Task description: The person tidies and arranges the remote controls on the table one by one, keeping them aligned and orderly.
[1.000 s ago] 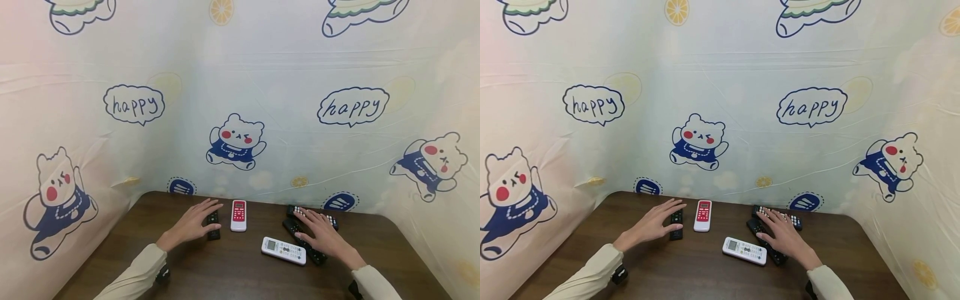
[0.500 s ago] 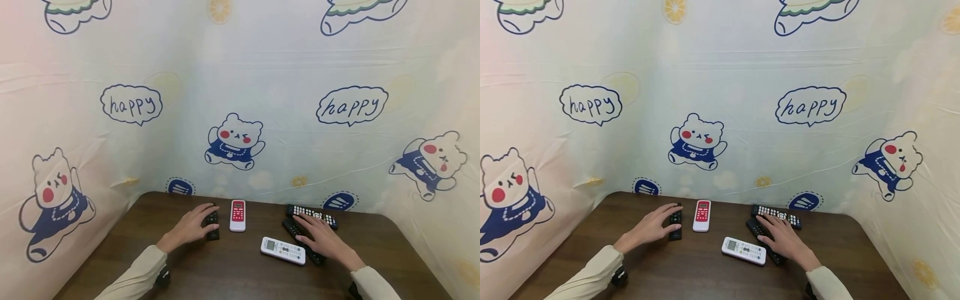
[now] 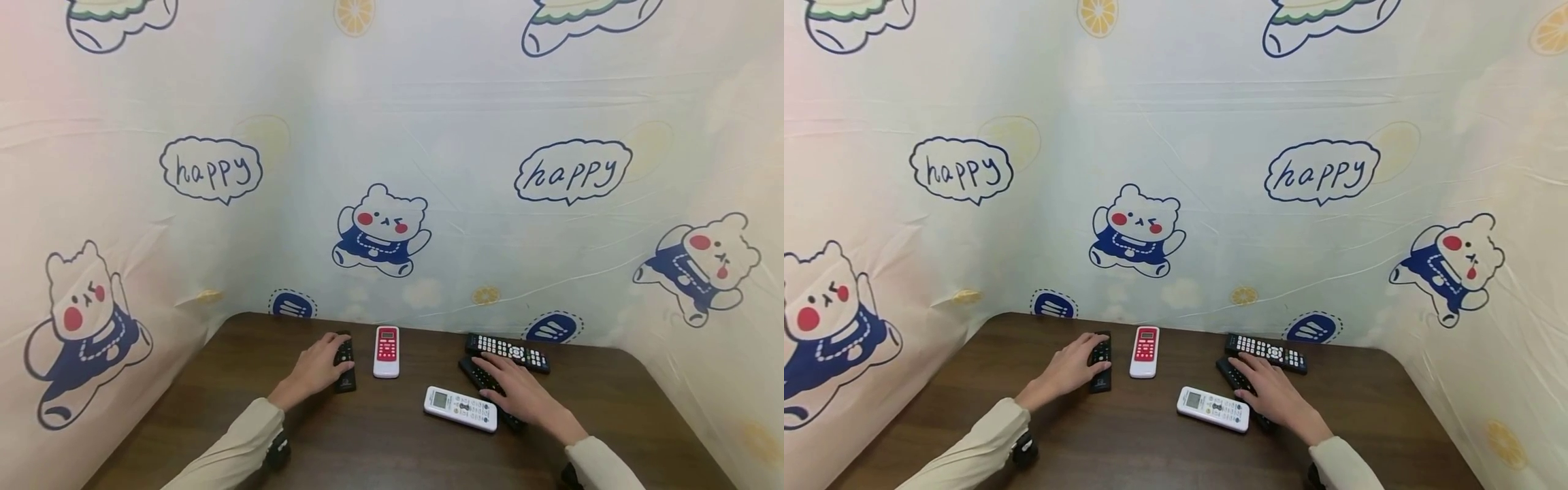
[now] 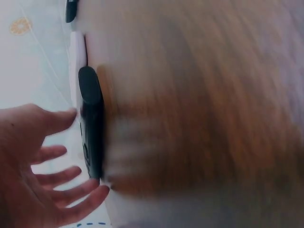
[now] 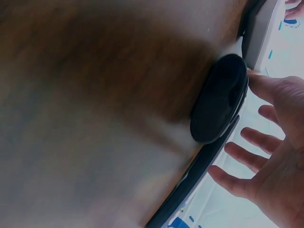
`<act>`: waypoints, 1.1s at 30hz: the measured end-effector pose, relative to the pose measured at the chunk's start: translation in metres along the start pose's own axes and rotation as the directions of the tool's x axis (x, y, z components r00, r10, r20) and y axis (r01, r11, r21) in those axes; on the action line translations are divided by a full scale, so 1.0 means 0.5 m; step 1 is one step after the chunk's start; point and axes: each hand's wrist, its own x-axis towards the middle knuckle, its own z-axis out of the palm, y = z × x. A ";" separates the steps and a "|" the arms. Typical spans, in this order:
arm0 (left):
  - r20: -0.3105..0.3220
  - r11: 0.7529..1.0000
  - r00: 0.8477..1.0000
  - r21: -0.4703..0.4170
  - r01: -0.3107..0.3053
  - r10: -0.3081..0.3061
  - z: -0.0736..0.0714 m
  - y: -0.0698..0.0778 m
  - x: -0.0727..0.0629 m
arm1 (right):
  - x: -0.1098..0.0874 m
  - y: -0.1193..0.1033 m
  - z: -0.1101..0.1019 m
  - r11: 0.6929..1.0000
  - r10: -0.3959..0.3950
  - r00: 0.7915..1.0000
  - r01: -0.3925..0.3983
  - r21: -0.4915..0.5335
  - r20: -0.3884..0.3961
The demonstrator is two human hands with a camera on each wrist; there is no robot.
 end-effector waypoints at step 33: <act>0.092 0.919 0.952 -0.246 0.307 -0.293 -0.021 0.029 0.029 | 0.012 -0.087 -0.008 0.969 -0.103 0.989 0.075 0.235 0.109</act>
